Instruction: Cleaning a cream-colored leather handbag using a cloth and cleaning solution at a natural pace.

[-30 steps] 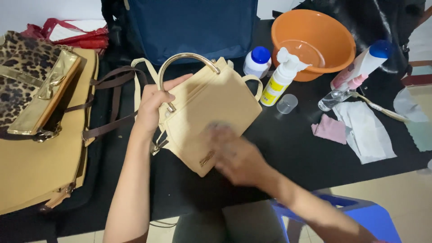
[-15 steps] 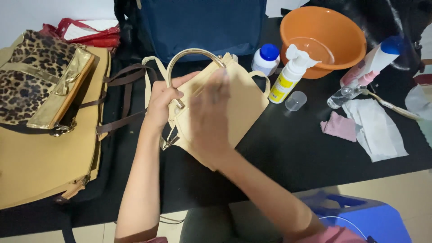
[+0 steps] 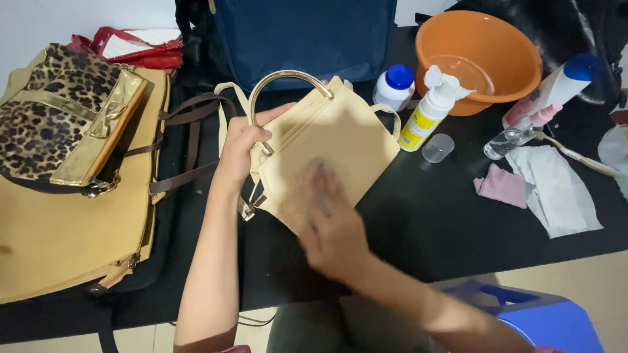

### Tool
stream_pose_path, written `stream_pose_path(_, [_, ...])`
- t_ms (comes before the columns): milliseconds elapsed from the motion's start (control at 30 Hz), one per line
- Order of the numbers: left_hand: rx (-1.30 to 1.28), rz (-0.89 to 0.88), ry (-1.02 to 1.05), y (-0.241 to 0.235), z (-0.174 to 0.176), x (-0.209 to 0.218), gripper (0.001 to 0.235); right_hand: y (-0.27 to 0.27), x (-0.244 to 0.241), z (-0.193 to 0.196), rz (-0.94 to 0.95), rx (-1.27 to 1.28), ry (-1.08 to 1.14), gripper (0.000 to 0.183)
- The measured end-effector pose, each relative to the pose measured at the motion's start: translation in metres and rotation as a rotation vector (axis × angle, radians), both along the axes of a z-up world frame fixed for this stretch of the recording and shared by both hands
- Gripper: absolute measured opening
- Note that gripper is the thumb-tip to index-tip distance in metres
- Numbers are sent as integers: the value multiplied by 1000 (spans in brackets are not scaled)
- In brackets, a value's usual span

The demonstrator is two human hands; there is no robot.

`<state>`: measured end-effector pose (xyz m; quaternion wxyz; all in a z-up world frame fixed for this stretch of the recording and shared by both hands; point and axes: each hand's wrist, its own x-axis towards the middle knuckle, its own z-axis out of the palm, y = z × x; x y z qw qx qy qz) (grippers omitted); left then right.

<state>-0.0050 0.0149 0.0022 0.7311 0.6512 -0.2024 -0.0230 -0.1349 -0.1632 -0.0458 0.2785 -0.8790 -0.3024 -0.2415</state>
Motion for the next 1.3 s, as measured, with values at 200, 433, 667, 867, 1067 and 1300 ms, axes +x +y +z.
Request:
stream_pose_path(200, [-127,29,-32,-7,-3,5,63,1,49,3,-119,83,-38,65])
stream_pose_path(433, [-108,33,-38,-2,-10,8,64,1,-3,-3,299,-18,-125,62])
stream_pose_path(667, [-23,49,-70,-7,7,-3,61,-43,47,-4,231,-104,-287,60])
stream_pose_path(867, [-11,52,-70,0,-5,7,63,10,41,17,401,-60,-278,65])
stream_pose_path(1067, [-25,56,-83,-1,4,0,60,-33,18,-10,588,-2,-207,58])
stream_pose_path(1300, [-30,57,-91,-8,6,-1,63,-49,74,6,428,-108,-353,59])
